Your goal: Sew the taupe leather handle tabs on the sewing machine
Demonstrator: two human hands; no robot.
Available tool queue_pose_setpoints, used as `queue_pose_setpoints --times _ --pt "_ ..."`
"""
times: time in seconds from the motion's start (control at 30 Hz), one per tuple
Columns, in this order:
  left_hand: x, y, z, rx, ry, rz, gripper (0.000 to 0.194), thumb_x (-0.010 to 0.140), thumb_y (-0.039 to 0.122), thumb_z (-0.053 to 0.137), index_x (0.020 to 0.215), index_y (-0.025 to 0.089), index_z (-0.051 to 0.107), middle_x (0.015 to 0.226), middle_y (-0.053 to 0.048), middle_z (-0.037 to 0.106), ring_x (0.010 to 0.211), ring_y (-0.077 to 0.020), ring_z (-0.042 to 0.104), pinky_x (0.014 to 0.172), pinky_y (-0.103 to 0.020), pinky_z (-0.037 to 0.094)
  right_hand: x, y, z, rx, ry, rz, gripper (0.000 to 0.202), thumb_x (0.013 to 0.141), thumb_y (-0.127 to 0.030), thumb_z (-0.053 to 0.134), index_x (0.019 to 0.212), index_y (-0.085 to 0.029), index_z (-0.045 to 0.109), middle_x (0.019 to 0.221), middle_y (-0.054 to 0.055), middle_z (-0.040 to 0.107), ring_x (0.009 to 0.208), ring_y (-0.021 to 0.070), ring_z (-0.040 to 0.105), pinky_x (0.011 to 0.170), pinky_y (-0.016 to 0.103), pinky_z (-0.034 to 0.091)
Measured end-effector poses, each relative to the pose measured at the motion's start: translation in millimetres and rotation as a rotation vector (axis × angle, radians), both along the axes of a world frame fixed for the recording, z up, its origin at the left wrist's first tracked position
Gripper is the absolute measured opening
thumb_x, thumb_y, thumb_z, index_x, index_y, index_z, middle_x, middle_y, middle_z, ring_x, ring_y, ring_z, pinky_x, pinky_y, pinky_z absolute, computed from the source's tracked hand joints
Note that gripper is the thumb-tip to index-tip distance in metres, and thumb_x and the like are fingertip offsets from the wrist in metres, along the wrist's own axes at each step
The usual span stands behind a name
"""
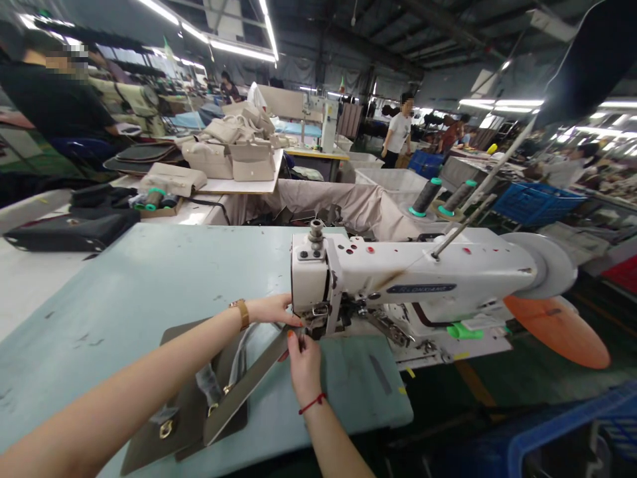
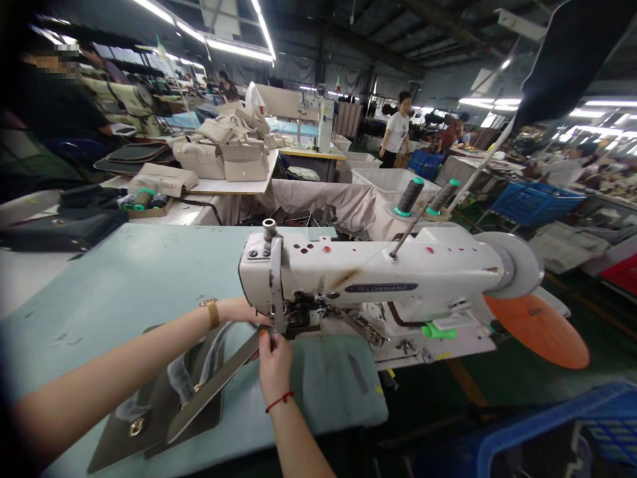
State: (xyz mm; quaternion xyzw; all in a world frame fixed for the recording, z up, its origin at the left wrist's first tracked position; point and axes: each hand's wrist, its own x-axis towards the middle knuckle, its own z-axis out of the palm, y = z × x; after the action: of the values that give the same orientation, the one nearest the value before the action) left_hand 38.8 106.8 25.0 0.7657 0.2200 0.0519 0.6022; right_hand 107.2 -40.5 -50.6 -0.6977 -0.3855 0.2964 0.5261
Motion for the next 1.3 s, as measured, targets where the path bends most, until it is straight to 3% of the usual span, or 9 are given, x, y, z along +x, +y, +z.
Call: queue_pose_setpoints --times 0.23,0.43,0.67,0.8,1.0,1.13,1.23,1.3 --pt "-2 1 -9.2 -0.047 0.027 -0.056 0.042 0.063 0.040 0.074 0.101 0.021 0.070 0.104 -0.002 0.071 0.102 -0.0238 0.061 0.096 -0.032 0.043 5 -4 2.6 -0.001 0.005 0.029 0.043 0.087 -0.043 0.043 0.052 -0.019 0.048 0.049 0.002 0.056 0.050 0.0143 0.050 0.053 0.024 0.033" --pt "-7 -17 -19.9 -0.029 0.022 0.102 0.042 0.065 0.046 0.071 0.099 0.020 0.070 0.103 -0.003 0.071 0.104 -0.0250 0.059 0.096 -0.033 0.042 25 -13 6.4 0.007 0.031 0.120 0.036 0.082 -0.041 0.047 0.055 -0.018 0.041 0.052 -0.002 0.043 0.053 0.0110 0.038 0.051 0.023 0.026" --pt "-9 -48 -34.3 -0.033 0.013 0.296 0.041 0.072 0.051 0.065 0.094 0.016 0.069 0.096 -0.005 0.071 0.092 -0.0224 0.062 0.083 -0.029 0.047 56 -21 13.9 -0.016 0.121 0.285 0.037 0.079 -0.045 0.054 0.058 -0.016 0.044 0.055 -0.003 0.041 0.053 0.0092 0.034 0.050 0.021 0.027" --pt "-11 -52 -34.0 -0.061 0.028 0.345 0.043 0.070 0.053 0.066 0.089 0.014 0.068 0.090 -0.005 0.071 0.086 -0.0227 0.062 0.077 -0.029 0.047 63 -21 12.4 -0.032 0.152 0.327 0.038 0.079 -0.047 0.055 0.059 -0.016 0.046 0.055 -0.004 0.040 0.053 0.0088 0.033 0.048 0.020 0.025" --pt "-21 -50 -38.1 -0.196 -0.047 0.369 0.047 0.067 0.053 0.071 0.093 0.015 0.066 0.093 -0.006 0.069 0.095 -0.0237 0.061 0.081 -0.030 0.048 68 -22 8.5 -0.053 0.170 0.344 0.038 0.080 -0.048 0.055 0.062 -0.015 0.050 0.058 -0.002 0.043 0.056 0.0093 0.034 0.050 0.020 0.027" --pt "-32 -60 -54.7 -0.260 -0.090 0.524 0.057 0.073 0.060 0.062 0.110 0.016 0.059 0.109 -0.008 0.065 0.101 -0.0231 0.060 0.084 -0.030 0.049 70 -22 10.0 -0.057 0.164 0.350 0.038 0.079 -0.048 0.056 0.062 -0.015 0.048 0.059 -0.003 0.042 0.057 0.0093 0.034 0.052 0.020 0.027" --pt "-42 -78 -76.6 -0.338 -0.150 0.690 0.072 0.078 0.062 0.054 0.135 0.022 0.036 0.134 -0.011 0.050 0.115 -0.0238 0.055 0.088 -0.030 0.049 70 -26 12.7 -0.054 0.161 0.348 0.040 0.079 -0.049 0.057 0.059 -0.016 0.045 0.058 -0.003 0.039 0.056 0.0088 0.032 0.050 0.020 0.025" --pt "-48 -91 -94.8 -0.381 -0.206 0.769 0.085 0.074 0.061 0.060 0.142 0.024 0.023 0.142 -0.012 0.042 0.120 -0.0261 0.052 0.092 -0.032 0.048 69 -31 13.6 -0.053 0.167 0.356 0.042 0.080 -0.049 0.056 0.058 -0.016 0.043 0.056 -0.004 0.036 0.054 0.0082 0.030 0.049 0.020 0.023"
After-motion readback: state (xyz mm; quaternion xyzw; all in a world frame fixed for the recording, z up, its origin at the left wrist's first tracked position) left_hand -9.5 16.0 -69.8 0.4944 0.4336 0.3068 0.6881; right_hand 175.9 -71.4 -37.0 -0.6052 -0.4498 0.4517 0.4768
